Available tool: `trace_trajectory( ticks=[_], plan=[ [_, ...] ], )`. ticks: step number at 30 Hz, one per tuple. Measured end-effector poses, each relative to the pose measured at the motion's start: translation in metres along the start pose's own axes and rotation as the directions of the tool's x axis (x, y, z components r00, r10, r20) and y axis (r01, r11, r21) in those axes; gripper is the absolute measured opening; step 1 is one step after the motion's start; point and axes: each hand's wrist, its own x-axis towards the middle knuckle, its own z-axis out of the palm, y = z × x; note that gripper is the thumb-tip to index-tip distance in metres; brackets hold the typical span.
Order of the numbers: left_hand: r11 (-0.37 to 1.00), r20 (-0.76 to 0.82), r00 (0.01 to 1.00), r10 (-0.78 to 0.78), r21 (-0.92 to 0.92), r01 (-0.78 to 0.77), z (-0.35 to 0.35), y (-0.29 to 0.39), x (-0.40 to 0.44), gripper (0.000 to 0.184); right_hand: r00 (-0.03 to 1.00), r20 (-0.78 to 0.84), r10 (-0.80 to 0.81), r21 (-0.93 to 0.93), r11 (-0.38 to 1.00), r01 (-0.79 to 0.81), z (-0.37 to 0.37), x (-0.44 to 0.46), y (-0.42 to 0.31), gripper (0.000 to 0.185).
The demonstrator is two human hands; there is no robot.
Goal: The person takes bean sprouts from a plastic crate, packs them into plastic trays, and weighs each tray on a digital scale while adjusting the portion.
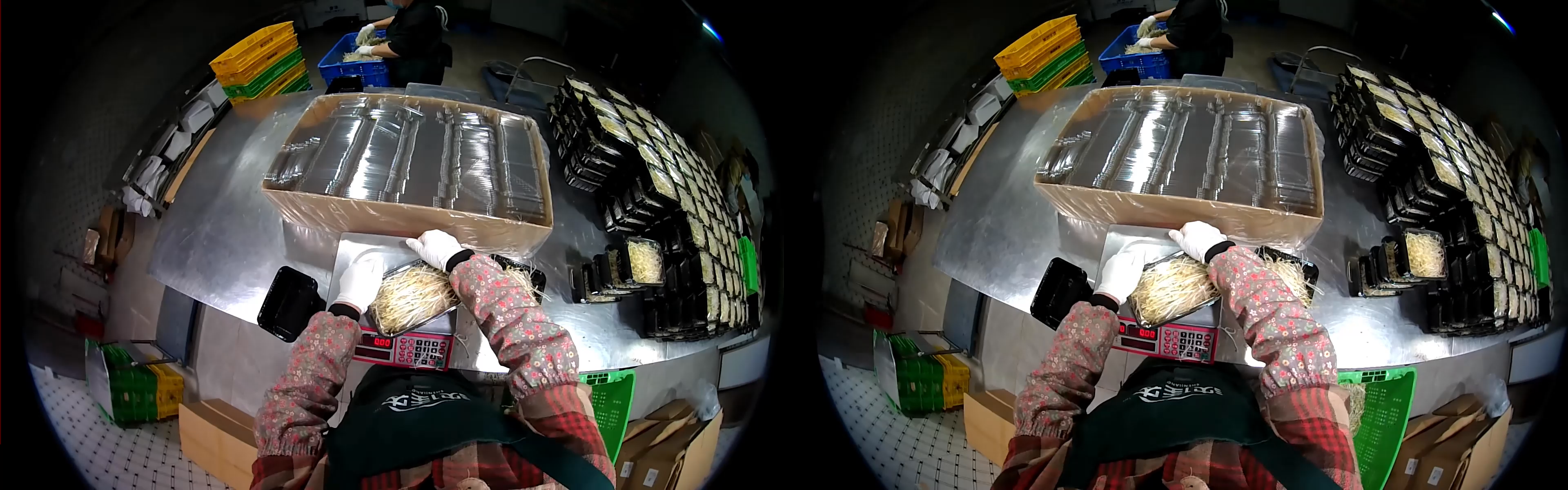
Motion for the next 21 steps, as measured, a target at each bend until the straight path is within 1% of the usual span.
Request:
trace_trajectory(
  ticks=[1,2,3,4,6,8,9,10,11,12,13,15,16,17,18,19,21],
  plan=[
    [1.0,0.038,0.999,0.016,0.005,-0.016,0.001,-0.002,0.004,0.045,1.0,0.003,0.001,0.0,1.0,-0.001,0.002,0.0,0.002,0.058],
    [0.999,0.076,0.997,0.032,0.01,-0.033,0.003,-0.006,0.007,0.045,1.0,-0.008,0.01,0.047,0.999,-0.01,0.003,0.0,0.004,0.058],
    [0.999,0.078,0.996,0.031,0.011,-0.032,0.007,-0.01,0.009,0.045,1.0,-0.019,0.02,0.095,0.995,-0.019,0.005,-0.001,0.006,0.058],
    [0.999,0.092,0.995,0.045,-0.012,-0.045,0.01,-0.013,0.011,0.045,1.0,-0.017,0.021,0.096,0.995,-0.02,0.008,-0.003,0.006,0.058],
    [0.998,0.104,0.993,0.062,-0.035,-0.059,0.011,-0.016,0.012,0.045,0.989,-0.113,0.091,0.174,0.982,-0.07,0.016,-0.006,0.008,0.06],
    [0.996,0.136,0.989,0.052,-0.075,-0.042,0.01,-0.014,0.012,0.046,0.988,-0.116,0.099,0.191,0.979,-0.075,0.017,-0.007,0.008,0.062],
    [0.996,0.133,0.99,0.055,-0.075,-0.046,0.007,-0.012,0.009,0.046,0.987,-0.118,0.106,0.208,0.975,-0.08,0.016,-0.008,0.008,0.065],
    [0.989,0.068,0.994,0.09,-0.126,-0.081,0.004,-0.01,0.005,0.046,0.987,-0.123,0.104,0.205,0.976,-0.077,0.012,-0.007,0.009,0.065],
    [0.978,0.004,0.993,0.12,-0.175,-0.118,0.002,-0.009,0.003,0.047,0.996,-0.088,-0.011,0.107,0.994,0.02,0.003,-0.007,0.009,0.069],
    [0.978,0.004,0.993,0.12,-0.175,-0.117,0.0,-0.013,0.003,0.047,0.992,-0.041,-0.12,0.014,0.993,0.12,-0.003,-0.009,0.009,0.073],
    [0.979,0.015,0.995,0.096,-0.181,-0.092,-0.002,-0.017,0.003,0.048,0.989,-0.078,-0.124,0.002,0.992,0.125,-0.006,-0.013,0.008,0.079],
    [0.979,0.026,0.997,0.068,-0.193,-0.062,-0.004,-0.018,0.002,0.049,0.986,-0.117,-0.121,0.02,0.992,0.124,-0.006,-0.01,0.007,0.08],
    [0.992,0.043,0.999,0.031,-0.125,-0.025,-0.004,-0.019,-0.001,0.049,0.987,-0.111,-0.121,0.017,0.992,0.123,-0.004,-0.011,0.006,0.08],
    [0.999,0.057,0.998,-0.006,-0.052,0.009,-0.005,-0.019,-0.002,0.049,0.994,-0.069,-0.079,-0.022,0.997,0.077,-0.002,-0.012,0.004,0.077],
    [0.997,0.056,0.998,0.004,-0.076,0.0,-0.001,-0.021,-0.002,0.049,0.999,-0.032,-0.034,-0.062,0.998,0.032,-0.001,-0.013,0.001,0.075],
    [0.997,0.055,0.998,0.004,-0.078,0.0,0.002,-0.021,-0.001,0.049,0.999,-0.032,-0.034,-0.065,0.997,0.032,0.003,-0.012,0.001,0.075],
    [0.988,0.019,1.0,-0.016,-0.153,0.019,0.01,-0.022,-0.003,0.047,0.993,-0.081,0.089,0.069,0.994,-0.083,0.013,-0.013,0.002,0.07]
  ],
)
